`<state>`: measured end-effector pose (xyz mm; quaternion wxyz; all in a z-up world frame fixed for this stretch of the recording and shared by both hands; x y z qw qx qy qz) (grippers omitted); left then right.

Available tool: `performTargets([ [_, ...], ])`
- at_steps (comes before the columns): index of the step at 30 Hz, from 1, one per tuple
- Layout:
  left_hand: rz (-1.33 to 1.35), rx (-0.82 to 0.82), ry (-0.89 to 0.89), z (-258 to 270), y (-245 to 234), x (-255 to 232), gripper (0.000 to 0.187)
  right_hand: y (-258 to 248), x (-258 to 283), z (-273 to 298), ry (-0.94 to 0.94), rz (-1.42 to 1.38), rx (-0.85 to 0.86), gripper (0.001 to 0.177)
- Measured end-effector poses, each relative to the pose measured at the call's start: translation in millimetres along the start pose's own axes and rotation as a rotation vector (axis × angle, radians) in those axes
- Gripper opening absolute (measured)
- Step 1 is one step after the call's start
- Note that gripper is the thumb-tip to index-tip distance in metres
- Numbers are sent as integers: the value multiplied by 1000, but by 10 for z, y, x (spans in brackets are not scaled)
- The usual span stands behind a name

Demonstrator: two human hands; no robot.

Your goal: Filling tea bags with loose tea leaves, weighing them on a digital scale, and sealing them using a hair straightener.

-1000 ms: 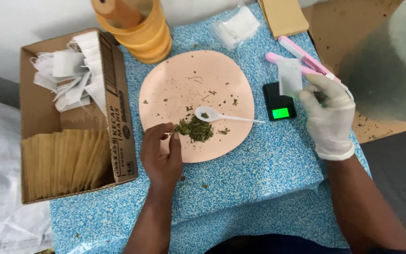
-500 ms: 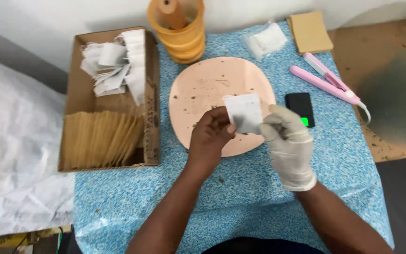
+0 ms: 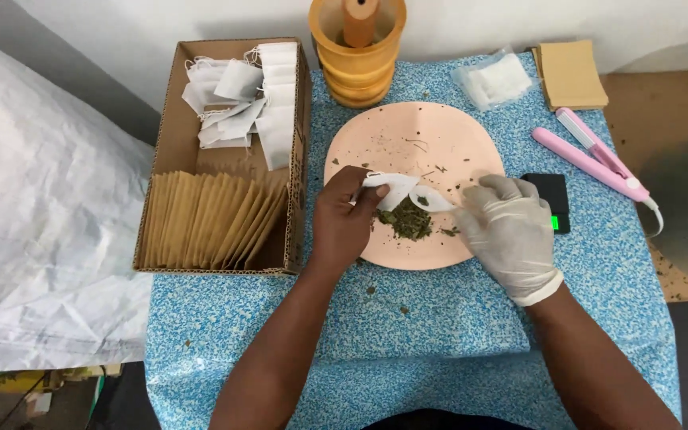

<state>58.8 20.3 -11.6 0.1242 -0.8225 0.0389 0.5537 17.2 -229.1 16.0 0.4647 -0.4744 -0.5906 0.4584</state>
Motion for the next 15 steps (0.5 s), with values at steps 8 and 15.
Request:
performTargets([
  [8, -90, 10, 53, -20, -28, -430, 8, 55, 22, -71, 96, 71, 337, 33],
  [15, -151, 59, 71, -2, -15, -382, 9, 85, -89, -28, -39, -97, 18, 16],
])
Point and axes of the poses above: each hand's wrist, its own z-axis away from the middle knuckle, its own y-axis out of the palm, x = y × z, the point moved 5 cm from there along -z, towards the middle knuckle, and after that the axes turned 14 degrees about x, right-handed, at the moved point
